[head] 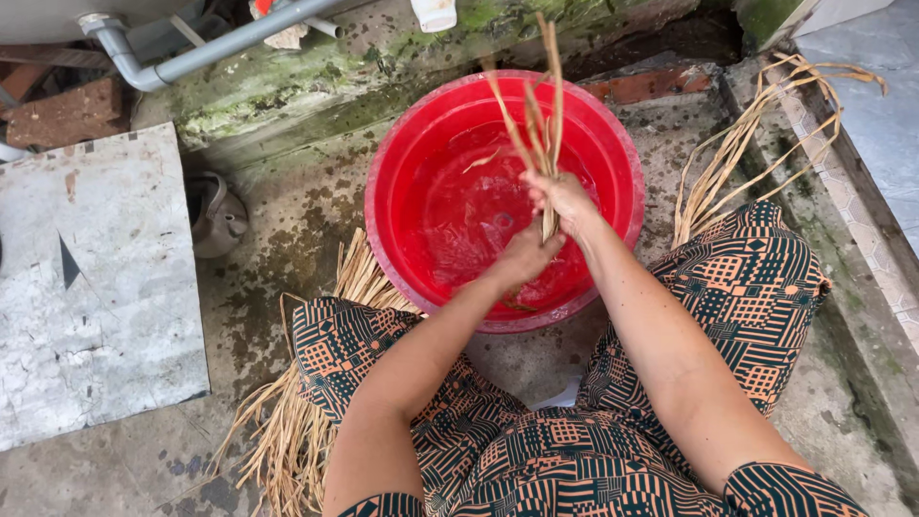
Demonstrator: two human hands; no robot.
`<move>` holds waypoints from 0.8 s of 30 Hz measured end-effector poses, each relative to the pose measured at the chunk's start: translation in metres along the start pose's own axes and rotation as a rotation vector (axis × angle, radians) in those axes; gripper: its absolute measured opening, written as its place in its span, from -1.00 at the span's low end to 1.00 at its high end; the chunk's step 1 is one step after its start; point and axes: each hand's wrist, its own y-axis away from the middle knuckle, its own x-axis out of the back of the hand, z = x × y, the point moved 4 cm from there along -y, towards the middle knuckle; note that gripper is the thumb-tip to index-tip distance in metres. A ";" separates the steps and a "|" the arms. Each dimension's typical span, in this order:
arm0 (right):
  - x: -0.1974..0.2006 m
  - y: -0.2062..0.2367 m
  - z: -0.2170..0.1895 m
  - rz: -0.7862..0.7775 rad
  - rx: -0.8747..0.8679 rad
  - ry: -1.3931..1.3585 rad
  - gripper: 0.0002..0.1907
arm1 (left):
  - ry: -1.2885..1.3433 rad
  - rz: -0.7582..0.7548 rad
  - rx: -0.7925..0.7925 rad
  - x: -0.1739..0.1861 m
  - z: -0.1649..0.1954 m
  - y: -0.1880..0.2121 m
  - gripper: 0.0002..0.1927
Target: The person sits on the ground in front of a red basin of water and soaks bundles of dried palm leaf strips, dipping and swishing them in the water, then sets the wetted strips aside on the ground and reaches for more dry strips to repeat the process.
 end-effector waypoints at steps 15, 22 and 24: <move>-0.032 0.011 0.008 0.002 0.200 0.041 -0.79 | 0.501 0.190 0.395 -0.001 -0.032 -0.007 -0.28; 0.044 -0.010 0.000 0.271 0.010 -0.299 -0.76 | -0.076 -0.046 0.212 -0.012 0.015 0.034 -0.51; 0.060 -0.017 0.002 0.199 -0.010 -0.387 -0.70 | -0.054 -0.001 0.140 -0.002 0.032 0.049 -0.52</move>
